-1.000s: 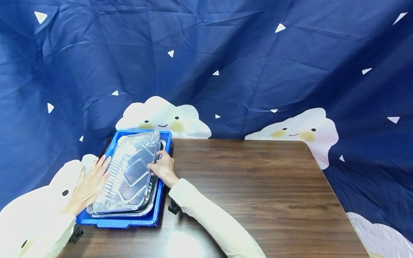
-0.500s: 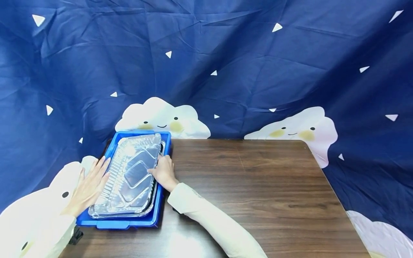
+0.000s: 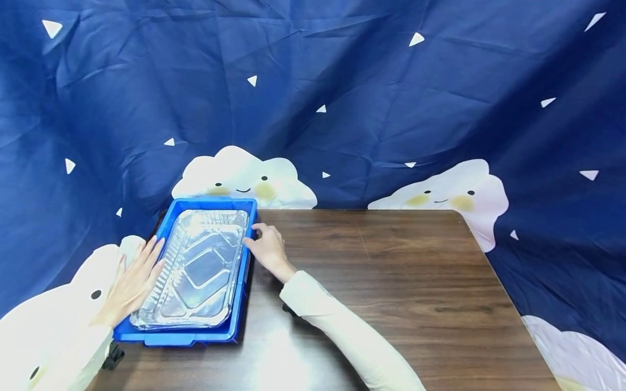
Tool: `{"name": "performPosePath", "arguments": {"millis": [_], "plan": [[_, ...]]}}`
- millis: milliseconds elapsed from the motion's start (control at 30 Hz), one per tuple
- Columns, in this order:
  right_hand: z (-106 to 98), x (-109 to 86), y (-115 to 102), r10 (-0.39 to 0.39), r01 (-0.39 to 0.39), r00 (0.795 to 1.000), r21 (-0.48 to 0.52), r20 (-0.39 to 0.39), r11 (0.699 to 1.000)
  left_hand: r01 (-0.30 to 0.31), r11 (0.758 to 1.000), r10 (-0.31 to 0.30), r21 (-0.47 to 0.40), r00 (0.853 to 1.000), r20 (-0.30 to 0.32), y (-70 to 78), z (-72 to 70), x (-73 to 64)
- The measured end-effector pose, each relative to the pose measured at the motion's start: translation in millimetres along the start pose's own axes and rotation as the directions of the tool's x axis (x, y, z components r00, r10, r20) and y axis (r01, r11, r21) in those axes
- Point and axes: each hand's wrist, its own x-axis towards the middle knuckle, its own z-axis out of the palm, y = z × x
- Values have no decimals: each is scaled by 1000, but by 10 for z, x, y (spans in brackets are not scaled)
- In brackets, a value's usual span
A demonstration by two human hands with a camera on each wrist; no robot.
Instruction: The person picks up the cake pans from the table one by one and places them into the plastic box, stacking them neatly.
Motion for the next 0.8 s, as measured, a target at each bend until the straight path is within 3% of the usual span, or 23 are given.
{"name": "performPosePath", "arguments": {"millis": [300,567,667,800], "plan": [[-360,37,391,-63,59,997,93,35,994,14,1000,-15,21,999,30,-64,-12,39],[-663,-35,695,-154,156,985,-15,82,988,12,999,-16,53,996,87,-89,-102,61],[-764,-85,825,-160,166,983,-71,92,983,13,997,-22,75,992,121,-3,-172,87],[-905,-154,960,-181,195,978,-148,100,970,30,997,-39,64,989,143,223,-277,178]]}}
